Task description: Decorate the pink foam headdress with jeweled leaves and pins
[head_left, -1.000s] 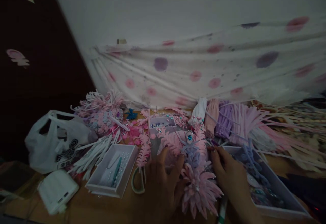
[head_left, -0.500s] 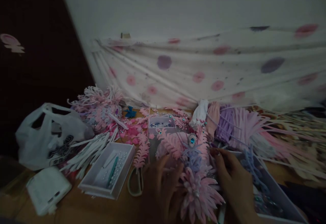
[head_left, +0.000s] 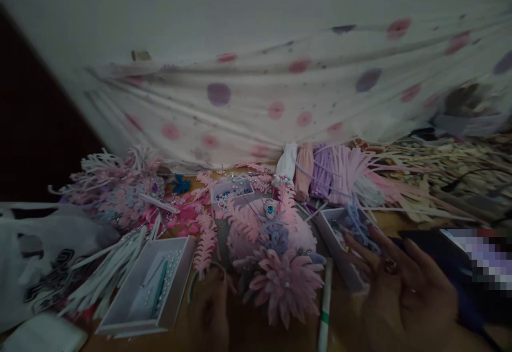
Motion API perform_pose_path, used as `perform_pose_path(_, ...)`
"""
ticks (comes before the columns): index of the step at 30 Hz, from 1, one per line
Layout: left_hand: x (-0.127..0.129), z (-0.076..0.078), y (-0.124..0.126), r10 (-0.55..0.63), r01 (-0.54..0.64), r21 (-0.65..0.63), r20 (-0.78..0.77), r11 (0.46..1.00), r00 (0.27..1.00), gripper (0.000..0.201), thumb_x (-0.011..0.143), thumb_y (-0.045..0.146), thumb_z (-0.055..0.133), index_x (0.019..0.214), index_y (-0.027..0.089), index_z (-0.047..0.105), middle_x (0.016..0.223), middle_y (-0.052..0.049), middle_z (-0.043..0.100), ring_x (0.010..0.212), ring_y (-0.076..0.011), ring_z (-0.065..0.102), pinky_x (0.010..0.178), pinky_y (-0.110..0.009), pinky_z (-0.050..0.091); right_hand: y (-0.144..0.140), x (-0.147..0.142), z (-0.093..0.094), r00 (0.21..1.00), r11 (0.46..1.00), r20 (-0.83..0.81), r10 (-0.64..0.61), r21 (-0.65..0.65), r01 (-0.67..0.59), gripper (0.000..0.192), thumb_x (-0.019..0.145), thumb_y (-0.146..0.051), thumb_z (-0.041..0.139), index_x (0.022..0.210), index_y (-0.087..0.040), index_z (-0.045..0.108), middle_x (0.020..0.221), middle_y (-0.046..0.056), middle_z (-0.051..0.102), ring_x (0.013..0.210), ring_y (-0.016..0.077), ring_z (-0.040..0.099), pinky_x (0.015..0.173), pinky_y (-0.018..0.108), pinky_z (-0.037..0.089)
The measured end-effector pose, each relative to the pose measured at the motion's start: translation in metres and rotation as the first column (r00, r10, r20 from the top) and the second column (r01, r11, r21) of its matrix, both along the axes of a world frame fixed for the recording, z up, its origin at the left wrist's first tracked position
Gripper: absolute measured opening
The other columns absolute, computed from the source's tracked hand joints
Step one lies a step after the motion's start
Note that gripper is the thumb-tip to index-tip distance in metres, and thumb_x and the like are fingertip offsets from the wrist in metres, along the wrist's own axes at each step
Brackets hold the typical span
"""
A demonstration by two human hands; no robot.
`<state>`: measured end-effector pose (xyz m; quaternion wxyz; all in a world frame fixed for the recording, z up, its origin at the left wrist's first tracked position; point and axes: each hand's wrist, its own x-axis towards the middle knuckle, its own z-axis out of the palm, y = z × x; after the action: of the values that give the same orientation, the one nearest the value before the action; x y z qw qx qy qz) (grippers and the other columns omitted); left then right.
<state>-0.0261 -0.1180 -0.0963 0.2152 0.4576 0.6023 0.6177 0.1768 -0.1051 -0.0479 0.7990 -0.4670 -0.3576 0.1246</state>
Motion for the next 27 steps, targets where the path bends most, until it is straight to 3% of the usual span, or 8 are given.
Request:
perform_pose_path(4,-0.006,0.016,0.026,-0.109,0.125,-0.086,0.170,0.988,0.979,0.047,0.078,0.063,0.059,0.061,0.019,0.063,0.062,0.000,0.059,0.061,-0.0155,0.053,0.059,-0.025,0.043,-0.021,0.023,-0.017,0.983,0.984,0.061,-0.175,-0.006,0.176,0.024,0.083,-0.025,0.069,0.106,-0.018,0.068,0.103,0.007,0.070,0.092,0.0206,0.068,0.082,0.028,0.054)
perform_pose_path(8,0.006,0.025,0.043,-0.126,0.123,0.029,0.266,0.992,0.956,0.032,0.066,0.048,0.077,0.073,0.020,0.065,0.076,0.001,0.063,0.072,-0.0152,0.057,0.066,-0.023,0.045,-0.038,0.049,-0.051,0.990,0.995,0.129,-0.051,-0.075,0.061,0.012,0.084,-0.029,0.067,0.092,-0.019,0.069,0.084,0.007,0.071,0.073,0.0228,0.069,0.061,0.029,0.056)
perform_pose_path(13,0.019,0.020,0.031,-0.148,0.099,0.156,0.346,0.983,0.926,0.026,0.071,0.039,0.074,0.067,0.020,0.058,0.081,0.001,0.063,0.077,-0.0158,0.058,0.071,-0.024,0.048,-0.036,0.059,-0.066,0.900,0.994,0.436,-0.005,0.099,-0.042,0.014,0.092,-0.024,0.058,0.102,-0.021,0.066,0.092,0.006,0.067,0.083,0.0198,0.064,0.067,0.026,0.053)
perform_pose_path(17,0.015,0.004,0.017,-0.045,-0.027,0.220,0.317,0.975,0.947,0.026,0.074,0.040,0.073,0.066,0.020,0.060,0.085,0.000,0.065,0.084,-0.0154,0.058,0.076,-0.024,0.047,-0.033,0.046,-0.053,0.850,0.985,0.524,0.061,0.104,-0.135,0.017,0.097,-0.030,0.052,0.108,-0.023,0.062,0.089,0.004,0.062,0.079,0.0182,0.058,0.062,0.025,0.046)
perform_pose_path(21,0.005,-0.029,0.005,0.052,-0.122,0.125,0.455,0.985,0.889,0.027,0.065,0.043,0.079,0.075,0.021,0.066,0.086,0.000,0.069,0.087,-0.0186,0.063,0.078,-0.028,0.050,-0.034,0.033,-0.052,0.917,0.994,0.390,0.086,0.028,-0.106,0.017,0.100,-0.030,0.046,0.104,-0.024,0.061,0.091,0.004,0.060,0.082,0.0191,0.058,0.067,0.027,0.046)
perform_pose_path(23,0.003,-0.039,-0.003,0.053,-0.101,0.070,0.496,0.992,0.867,0.028,0.066,0.041,0.077,0.084,0.022,0.068,0.091,-0.002,0.070,0.089,-0.0202,0.065,0.081,-0.031,0.051,-0.034,0.032,-0.058,0.891,0.994,0.446,0.088,0.019,-0.108,0.018,0.099,-0.025,0.042,0.103,-0.024,0.060,0.088,0.002,0.061,0.080,0.0179,0.059,0.069,0.026,0.046)
perform_pose_path(25,0.005,-0.035,-0.014,0.020,-0.041,0.042,0.415,0.998,0.910,0.025,0.074,0.039,0.071,0.092,0.022,0.068,0.098,-0.004,0.070,0.095,-0.0213,0.065,0.085,-0.034,0.051,-0.033,0.033,-0.065,0.841,0.989,0.527,0.119,0.007,-0.144,0.019,0.097,-0.023,0.042,0.102,-0.023,0.060,0.085,0.001,0.063,0.077,0.0165,0.060,0.069,0.024,0.047)
perform_pose_path(27,0.010,-0.019,-0.023,-0.019,0.007,0.074,0.169,0.997,0.985,0.022,0.083,0.034,0.063,0.102,0.024,0.067,0.109,-0.006,0.067,0.105,-0.0223,0.063,0.090,-0.035,0.050,-0.032,0.031,-0.071,0.847,0.990,0.515,0.132,-0.031,-0.135,0.018,0.096,-0.022,0.044,0.099,-0.023,0.061,0.083,-0.001,0.064,0.075,0.0151,0.061,0.068,0.023,0.047)
